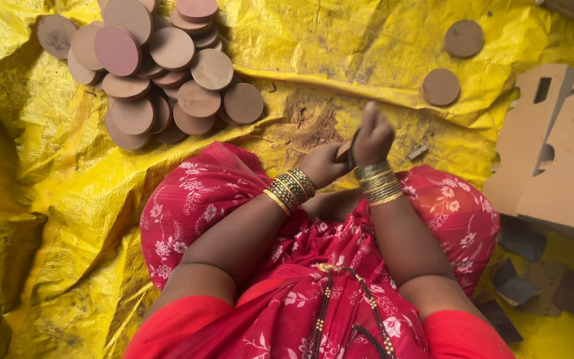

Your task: The person sits on a yellow tarp and sands round wooden discs one at a time using a small sanding block, rubbing the faces and edges of each disc. Sanded discs are stacked in a pile beside them, and unsanded discs are picked up from the tarp.

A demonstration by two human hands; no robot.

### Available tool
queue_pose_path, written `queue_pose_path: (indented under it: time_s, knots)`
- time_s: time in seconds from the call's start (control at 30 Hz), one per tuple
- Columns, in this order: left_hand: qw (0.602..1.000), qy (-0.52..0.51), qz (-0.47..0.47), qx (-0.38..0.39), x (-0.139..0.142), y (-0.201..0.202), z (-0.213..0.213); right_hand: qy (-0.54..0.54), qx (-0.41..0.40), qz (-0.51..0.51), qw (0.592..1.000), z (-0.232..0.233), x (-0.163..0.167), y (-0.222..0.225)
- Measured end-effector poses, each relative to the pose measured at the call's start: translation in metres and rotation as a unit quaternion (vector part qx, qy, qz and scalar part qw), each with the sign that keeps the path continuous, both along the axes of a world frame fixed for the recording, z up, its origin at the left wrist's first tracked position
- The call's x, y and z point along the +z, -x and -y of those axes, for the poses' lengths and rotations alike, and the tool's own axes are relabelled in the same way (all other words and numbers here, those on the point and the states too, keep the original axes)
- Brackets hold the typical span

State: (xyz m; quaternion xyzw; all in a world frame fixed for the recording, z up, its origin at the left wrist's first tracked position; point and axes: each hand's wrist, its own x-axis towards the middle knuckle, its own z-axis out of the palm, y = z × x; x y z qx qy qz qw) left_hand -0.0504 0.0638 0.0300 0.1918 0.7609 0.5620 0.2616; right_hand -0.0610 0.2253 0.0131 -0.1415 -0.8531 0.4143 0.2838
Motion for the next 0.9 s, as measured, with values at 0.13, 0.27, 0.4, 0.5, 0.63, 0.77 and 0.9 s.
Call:
queue_pose_path:
  time_s: [0.13, 0.27, 0.4, 0.5, 0.63, 0.77, 0.9]
  knots:
    - [0.999, 0.005, -0.038, 0.024, -0.001, -0.003, -0.003, -0.070, 0.030, -0.033, 0.997, 0.008, 0.018, 0.000]
    - [0.994, -0.058, -0.070, 0.053, -0.006, -0.009, -0.003, 0.031, -0.087, 0.104, 0.990, -0.013, 0.015, 0.013]
    - [0.999, 0.016, -0.030, 0.021, -0.009, -0.006, -0.003, -0.010, -0.051, 0.080, 0.995, -0.009, 0.013, 0.010]
    - [0.997, 0.062, -0.035, 0.002, -0.006, -0.004, -0.004, -0.074, 0.025, 0.026, 0.997, 0.011, 0.014, -0.001]
    - [0.999, -0.012, -0.032, 0.025, 0.000, -0.007, 0.000, -0.064, -0.026, 0.055, 0.996, 0.009, 0.013, 0.002]
    - [0.997, -0.067, -0.043, 0.019, 0.002, -0.009, 0.003, -0.082, -0.127, 0.103, 0.983, -0.023, 0.013, 0.017]
    - [0.998, -0.042, 0.024, 0.034, -0.003, -0.004, 0.005, -0.129, -0.092, -0.010, 0.987, -0.022, 0.020, 0.015]
